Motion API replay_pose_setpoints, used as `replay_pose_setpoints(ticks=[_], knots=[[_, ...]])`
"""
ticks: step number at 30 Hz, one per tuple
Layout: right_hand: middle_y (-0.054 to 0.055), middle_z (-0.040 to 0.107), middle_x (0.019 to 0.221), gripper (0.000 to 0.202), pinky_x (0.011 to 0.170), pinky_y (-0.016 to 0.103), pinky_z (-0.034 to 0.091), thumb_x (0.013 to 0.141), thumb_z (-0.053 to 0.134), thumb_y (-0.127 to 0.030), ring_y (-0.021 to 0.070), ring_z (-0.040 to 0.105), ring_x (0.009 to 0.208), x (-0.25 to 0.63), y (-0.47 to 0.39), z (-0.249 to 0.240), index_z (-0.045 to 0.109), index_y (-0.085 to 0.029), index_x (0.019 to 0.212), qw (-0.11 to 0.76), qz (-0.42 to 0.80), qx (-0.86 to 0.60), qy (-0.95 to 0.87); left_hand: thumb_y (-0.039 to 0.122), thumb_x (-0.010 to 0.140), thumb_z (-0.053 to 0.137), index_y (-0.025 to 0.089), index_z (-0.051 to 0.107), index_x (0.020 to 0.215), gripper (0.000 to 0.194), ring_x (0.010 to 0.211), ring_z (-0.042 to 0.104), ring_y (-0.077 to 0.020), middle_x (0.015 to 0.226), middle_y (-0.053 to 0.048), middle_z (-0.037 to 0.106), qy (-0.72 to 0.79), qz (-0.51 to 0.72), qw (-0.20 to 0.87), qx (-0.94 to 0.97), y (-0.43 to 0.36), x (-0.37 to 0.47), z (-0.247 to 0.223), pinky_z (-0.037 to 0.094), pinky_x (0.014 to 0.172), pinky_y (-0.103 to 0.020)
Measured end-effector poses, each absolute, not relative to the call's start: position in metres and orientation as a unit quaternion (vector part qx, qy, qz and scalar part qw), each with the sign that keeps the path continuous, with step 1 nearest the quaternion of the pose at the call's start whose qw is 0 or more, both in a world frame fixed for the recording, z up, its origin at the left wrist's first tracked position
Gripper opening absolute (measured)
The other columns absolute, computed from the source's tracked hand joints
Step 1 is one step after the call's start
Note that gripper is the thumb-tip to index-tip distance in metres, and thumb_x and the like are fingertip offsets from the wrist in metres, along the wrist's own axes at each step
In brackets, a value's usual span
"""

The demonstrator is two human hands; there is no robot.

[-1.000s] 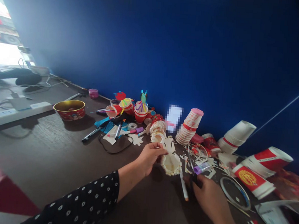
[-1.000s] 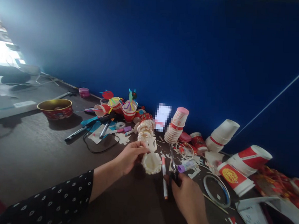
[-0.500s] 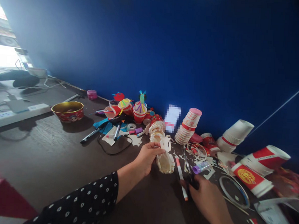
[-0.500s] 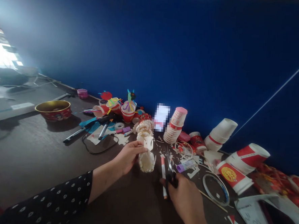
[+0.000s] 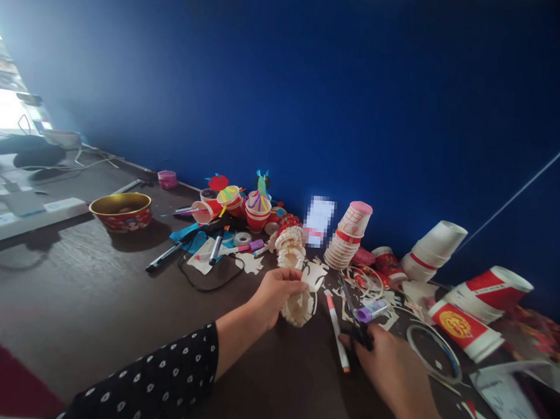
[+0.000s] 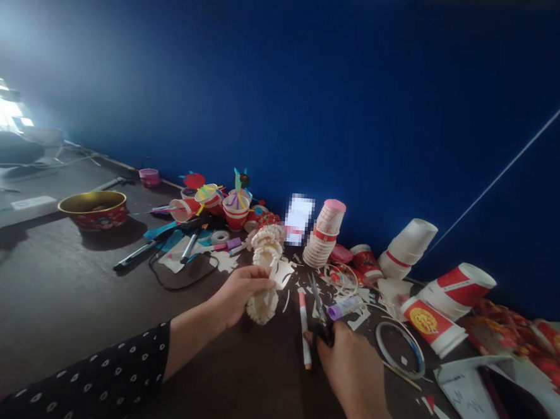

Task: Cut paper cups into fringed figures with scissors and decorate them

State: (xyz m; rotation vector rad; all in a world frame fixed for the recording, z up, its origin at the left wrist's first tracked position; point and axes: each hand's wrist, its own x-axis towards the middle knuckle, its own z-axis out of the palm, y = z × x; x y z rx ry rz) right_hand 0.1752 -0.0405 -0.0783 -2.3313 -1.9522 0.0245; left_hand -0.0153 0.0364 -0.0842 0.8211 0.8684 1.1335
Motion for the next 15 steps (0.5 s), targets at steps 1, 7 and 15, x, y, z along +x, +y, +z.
replay_pose_setpoints(ticks=[1,7,15], knots=[[0.010,0.069,0.068,0.031,0.052,0.031,0.036,0.074,0.046,-0.051,0.0302,0.064,0.070,0.176,-0.040,-0.078,0.058,-0.022,0.071,0.054,0.005,-0.766,-0.640,0.014,0.050,0.068,0.012,0.056,0.063,0.018,0.048,0.053,-0.0097,0.053,0.001,0.057,0.389,0.501,0.678,0.372,0.037,-0.015,-0.085,0.042,0.051,-0.023],[0.008,0.069,0.074,0.026,0.056,0.031,0.038,0.070,0.054,-0.047,0.0281,0.064,0.073,0.179,-0.038,-0.080,0.057,-0.022,0.073,0.100,0.040,-0.764,-0.636,0.013,0.049,0.070,0.012,0.058,0.064,0.020,0.050,0.054,-0.0099,0.055,0.001,0.058,0.413,0.493,0.662,0.384,0.038,-0.015,-0.087,0.043,0.055,-0.024],[-0.001,0.062,0.067,0.020,0.052,0.024,0.036,0.061,0.061,-0.036,0.0175,0.057,0.059,0.180,-0.036,-0.088,0.050,-0.023,0.072,0.196,0.133,-0.723,-0.649,0.005,0.052,0.065,0.012,0.058,0.064,0.016,0.046,0.050,-0.0065,0.049,0.004,0.055,0.438,0.474,0.663,0.381,0.039,-0.016,-0.088,0.039,0.051,-0.019]])
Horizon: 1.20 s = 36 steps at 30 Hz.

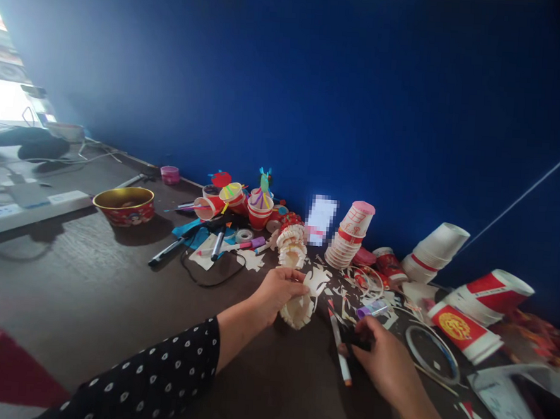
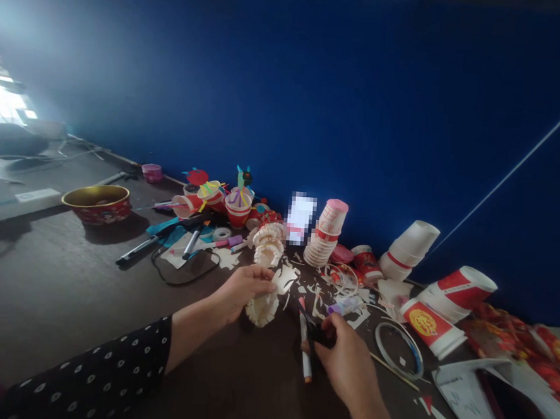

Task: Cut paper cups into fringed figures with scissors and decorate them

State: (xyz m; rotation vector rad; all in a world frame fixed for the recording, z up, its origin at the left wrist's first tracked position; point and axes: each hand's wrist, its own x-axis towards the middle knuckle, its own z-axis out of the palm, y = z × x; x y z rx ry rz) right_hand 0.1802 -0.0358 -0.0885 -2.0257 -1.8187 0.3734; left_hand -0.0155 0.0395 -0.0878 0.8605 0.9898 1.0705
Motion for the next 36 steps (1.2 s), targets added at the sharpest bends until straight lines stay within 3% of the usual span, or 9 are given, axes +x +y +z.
replay_pose_setpoints(ticks=[8,13,18,23,28,32,36], knots=[[-0.003,0.057,0.060,0.014,0.051,0.023,0.035,0.061,0.058,-0.031,0.0154,0.052,0.054,0.180,-0.035,-0.088,0.049,-0.023,0.068,0.201,0.155,-0.715,-0.651,0.008,0.056,0.062,0.013,0.050,0.055,0.013,0.042,0.051,-0.0100,0.044,0.003,0.052,0.417,0.394,0.746,0.339,0.035,-0.015,-0.082,0.044,0.051,-0.025],[-0.003,0.058,0.059,0.008,0.052,0.023,0.035,0.063,0.055,-0.028,0.0158,0.053,0.054,0.180,-0.037,-0.080,0.050,-0.022,0.065,0.201,0.166,-0.709,-0.655,0.002,0.052,0.061,0.013,0.051,0.058,0.016,0.044,0.055,-0.0126,0.046,0.001,0.056,0.411,0.368,0.765,0.332,0.034,-0.015,-0.082,0.046,0.052,-0.028],[-0.001,0.063,0.061,0.009,0.054,0.025,0.040,0.063,0.055,-0.026,0.0173,0.058,0.055,0.181,-0.037,-0.083,0.056,-0.021,0.070,0.237,0.183,-0.702,-0.646,0.002,0.052,0.062,0.014,0.052,0.068,0.022,0.048,0.056,-0.0134,0.050,0.002,0.058,0.413,0.392,0.752,0.331,0.032,-0.013,-0.083,0.047,0.053,-0.029],[0.000,0.064,0.060,0.017,0.047,0.025,0.041,0.071,0.050,-0.036,0.0170,0.058,0.048,0.181,-0.035,-0.085,0.058,-0.021,0.074,0.250,0.222,-0.713,-0.617,0.001,0.054,0.060,0.014,0.050,0.070,0.023,0.045,0.053,-0.0101,0.048,0.004,0.056,0.393,0.447,0.726,0.343,0.029,-0.011,-0.076,0.044,0.052,-0.024],[0.002,0.065,0.064,0.030,0.055,0.025,0.044,0.075,0.049,-0.047,0.0179,0.059,0.058,0.171,-0.037,-0.083,0.059,-0.019,0.076,0.329,0.185,-0.683,-0.626,-0.001,0.052,0.061,0.013,0.049,0.072,0.027,0.045,0.049,-0.0070,0.047,0.006,0.052,0.409,0.482,0.676,0.378,0.025,-0.005,-0.078,0.041,0.052,-0.020],[0.007,0.065,0.084,0.037,0.065,0.026,0.047,0.076,0.050,-0.047,0.0200,0.061,0.075,0.156,-0.043,-0.084,0.055,-0.016,0.096,0.408,0.293,-0.593,-0.629,0.004,0.050,0.066,0.012,0.053,0.082,0.035,0.049,0.050,-0.0089,0.054,0.004,0.056,0.430,0.444,0.631,0.469,0.015,0.003,-0.085,0.038,0.050,-0.021],[0.006,0.065,0.078,0.033,0.061,0.026,0.047,0.076,0.053,-0.043,0.0190,0.061,0.068,0.147,-0.047,-0.084,0.054,-0.016,0.096,0.411,0.335,-0.572,-0.625,0.007,0.053,0.063,0.013,0.058,0.079,0.028,0.051,0.049,-0.0088,0.058,0.003,0.056,0.397,0.429,0.617,0.528,0.005,0.009,-0.090,0.037,0.050,-0.020]])
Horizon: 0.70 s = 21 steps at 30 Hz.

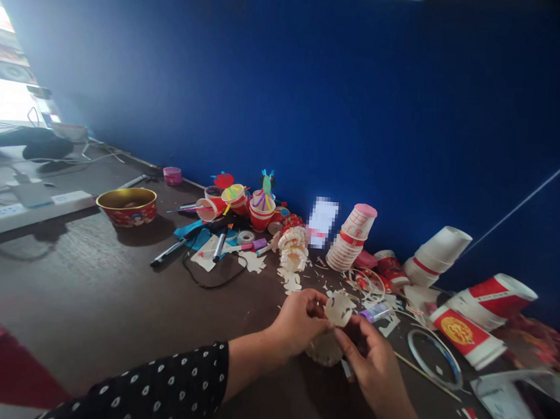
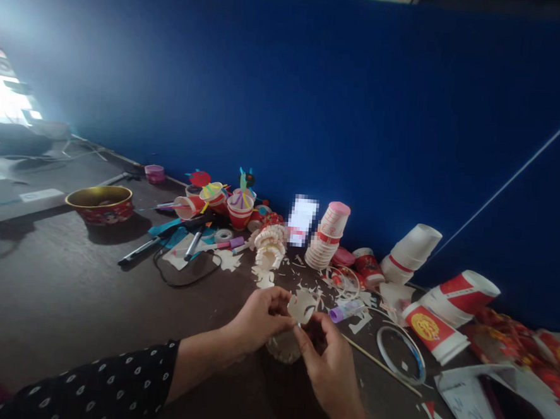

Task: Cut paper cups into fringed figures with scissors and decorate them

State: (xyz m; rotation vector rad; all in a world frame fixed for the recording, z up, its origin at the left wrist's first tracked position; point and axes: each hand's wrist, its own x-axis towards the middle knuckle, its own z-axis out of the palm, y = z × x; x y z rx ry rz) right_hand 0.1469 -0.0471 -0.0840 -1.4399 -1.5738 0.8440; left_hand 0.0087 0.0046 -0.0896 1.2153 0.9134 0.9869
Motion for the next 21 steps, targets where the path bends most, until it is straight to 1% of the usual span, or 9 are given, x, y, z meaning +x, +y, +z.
replay_pose_setpoints(ticks=[4,7,9,11,15,18,21], knots=[[0.004,0.066,0.075,0.030,0.056,0.023,0.048,0.076,0.053,-0.042,0.0202,0.061,0.071,0.1481,-0.0466,-0.0837,0.058,-0.017,0.092,0.401,0.345,-0.578,-0.620,0.008,0.055,0.061,0.012,0.059,0.074,0.020,0.052,0.049,-0.0087,0.059,0.002,0.056,0.388,0.415,0.632,0.527,0.0004,0.0106,-0.0900,0.037,0.051,-0.020],[0.004,0.066,0.074,0.030,0.060,0.024,0.048,0.077,0.052,-0.042,0.0206,0.061,0.073,0.1500,-0.0452,-0.0849,0.060,-0.016,0.091,0.404,0.339,-0.577,-0.624,0.011,0.055,0.063,0.012,0.060,0.067,0.013,0.050,0.047,-0.0079,0.055,0.002,0.055,0.379,0.417,0.626,0.539,0.0006,0.0099,-0.0891,0.035,0.050,-0.019],[0.004,0.065,0.073,0.030,0.061,0.024,0.047,0.077,0.052,-0.042,0.0201,0.060,0.072,0.1508,-0.0445,-0.0856,0.061,-0.016,0.087,0.402,0.336,-0.578,-0.625,0.012,0.055,0.064,0.013,0.060,0.062,0.008,0.048,0.045,-0.0074,0.052,0.003,0.054,0.380,0.417,0.609,0.557,0.0008,0.0090,-0.0884,0.033,0.048,-0.019],[0.002,0.063,0.068,0.029,0.057,0.022,0.046,0.076,0.053,-0.043,0.0185,0.059,0.067,0.1512,-0.0442,-0.0863,0.062,-0.016,0.083,0.403,0.336,-0.583,-0.620,0.013,0.056,0.063,0.013,0.061,0.060,0.004,0.048,0.044,-0.0075,0.052,0.003,0.054,0.385,0.413,0.597,0.569,0.0007,0.0083,-0.0877,0.032,0.047,-0.019],[-0.001,0.057,0.060,0.027,0.055,0.021,0.043,0.077,0.052,-0.042,0.0151,0.054,0.059,0.1516,-0.0443,-0.0883,0.060,-0.016,0.075,0.416,0.338,-0.578,-0.615,0.014,0.057,0.062,0.013,0.062,0.061,0.004,0.051,0.046,-0.0081,0.056,0.002,0.056,0.375,0.405,0.604,0.575,0.0006,0.0076,-0.0877,0.035,0.049,-0.019],[0.000,0.056,0.060,0.026,0.054,0.021,0.042,0.077,0.051,-0.039,0.0143,0.052,0.058,0.1514,-0.0450,-0.0893,0.058,-0.016,0.069,0.425,0.322,-0.577,-0.619,0.015,0.057,0.062,0.013,0.063,0.065,0.008,0.053,0.048,-0.0081,0.060,0.001,0.058,0.358,0.397,0.614,0.581,0.0019,0.0068,-0.0887,0.035,0.051,-0.019],[0.001,0.057,0.062,0.025,0.054,0.021,0.042,0.077,0.051,-0.039,0.0147,0.052,0.059,0.1504,-0.0465,-0.0898,0.057,-0.017,0.067,0.431,0.309,-0.580,-0.618,0.018,0.055,0.065,0.013,0.063,0.069,0.015,0.054,0.049,-0.0088,0.063,0.000,0.059,0.326,0.383,0.644,0.577,0.0042,0.0054,-0.0905,0.036,0.052,-0.019]])
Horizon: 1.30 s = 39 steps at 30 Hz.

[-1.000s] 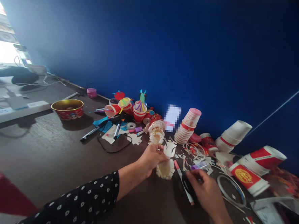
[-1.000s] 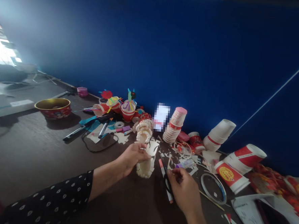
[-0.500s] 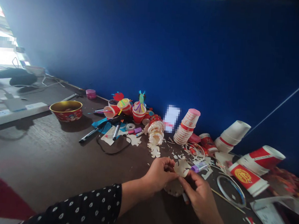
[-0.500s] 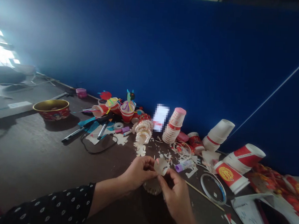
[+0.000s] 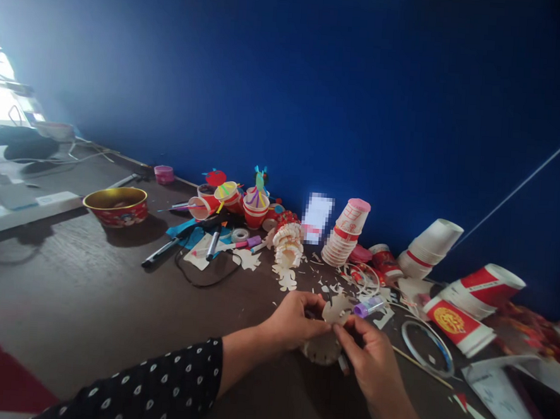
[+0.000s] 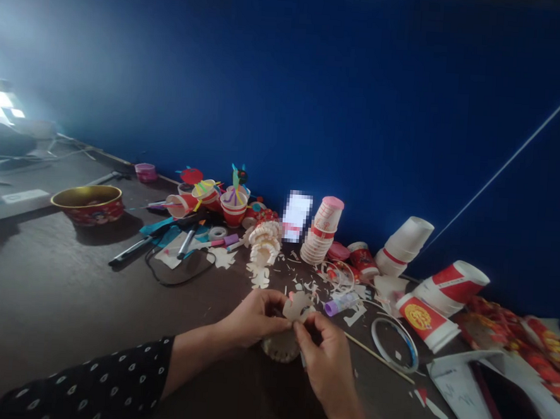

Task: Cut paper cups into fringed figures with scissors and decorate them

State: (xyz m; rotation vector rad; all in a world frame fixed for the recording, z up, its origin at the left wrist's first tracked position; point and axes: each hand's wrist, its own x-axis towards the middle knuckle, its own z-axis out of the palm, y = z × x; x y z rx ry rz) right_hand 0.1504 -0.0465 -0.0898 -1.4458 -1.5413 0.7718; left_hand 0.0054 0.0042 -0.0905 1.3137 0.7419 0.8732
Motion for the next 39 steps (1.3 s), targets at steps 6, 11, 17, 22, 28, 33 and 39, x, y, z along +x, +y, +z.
replay_pose_setpoints(ticks=[6,11,17,22,28,33,39], knots=[[0.001,0.057,0.061,0.026,0.050,0.021,0.042,0.077,0.051,-0.041,0.0142,0.051,0.055,0.150,-0.048,-0.092,0.058,-0.016,0.070,0.427,0.295,-0.589,-0.619,0.022,0.054,0.069,0.011,0.062,0.077,0.026,0.057,0.051,-0.0099,0.067,-0.002,0.059,0.236,0.367,0.716,0.545,0.004,0.002,-0.091,0.039,0.056,-0.020],[-0.001,0.057,0.059,0.029,0.045,0.019,0.041,0.077,0.050,-0.043,0.0128,0.050,0.051,0.154,-0.045,-0.095,0.058,-0.016,0.073,0.428,0.308,-0.600,-0.602,0.013,0.055,0.062,0.011,0.062,0.077,0.022,0.054,0.045,-0.0081,0.064,0.000,0.055,0.264,0.365,0.682,0.576,0.001,0.002,-0.086,0.035,0.052,-0.019],[0.000,0.060,0.059,0.028,0.050,0.021,0.043,0.078,0.050,-0.041,0.0151,0.055,0.056,0.153,-0.045,-0.092,0.060,-0.016,0.071,0.423,0.287,-0.600,-0.615,0.014,0.059,0.055,0.012,0.062,0.061,0.007,0.044,0.029,-0.0059,0.044,0.007,0.037,0.419,0.345,0.502,0.674,0.005,0.003,-0.086,0.022,0.041,-0.019],[0.005,0.067,0.071,0.026,0.060,0.024,0.047,0.079,0.049,-0.037,0.0186,0.060,0.065,0.150,-0.046,-0.089,0.062,-0.015,0.084,0.404,0.267,-0.589,-0.647,0.019,0.061,0.054,0.012,0.062,0.061,0.010,0.044,0.031,-0.0063,0.045,0.006,0.039,0.412,0.339,0.477,0.698,0.003,0.002,-0.086,0.022,0.041,-0.018],[0.010,0.070,0.082,0.029,0.052,0.024,0.047,0.079,0.047,-0.037,0.0203,0.063,0.063,0.148,-0.047,-0.085,0.064,-0.014,0.087,0.363,0.193,-0.618,-0.670,0.019,0.063,0.048,0.011,0.060,0.063,0.014,0.046,0.036,-0.0067,0.049,0.004,0.046,0.403,0.321,0.460,0.723,0.000,0.003,-0.086,0.026,0.041,-0.017],[0.006,0.068,0.062,0.027,0.041,0.021,0.039,0.080,0.045,-0.036,0.0169,0.058,0.048,0.149,-0.050,-0.085,0.063,-0.015,0.081,0.327,0.149,-0.631,-0.688,0.019,0.063,0.046,0.011,0.059,0.061,0.016,0.046,0.036,-0.0069,0.050,0.004,0.044,0.403,0.313,0.426,0.747,-0.001,0.005,-0.086,0.026,0.042,-0.018],[0.005,0.064,0.051,0.023,0.038,0.022,0.034,0.077,0.046,-0.033,0.0163,0.053,0.042,0.146,-0.050,-0.088,0.061,-0.015,0.075,0.297,0.107,-0.651,-0.690,0.017,0.060,0.046,0.011,0.058,0.058,0.014,0.049,0.038,-0.0079,0.050,0.003,0.045,0.416,0.300,0.416,0.751,-0.003,0.007,-0.086,0.027,0.044,-0.019]])
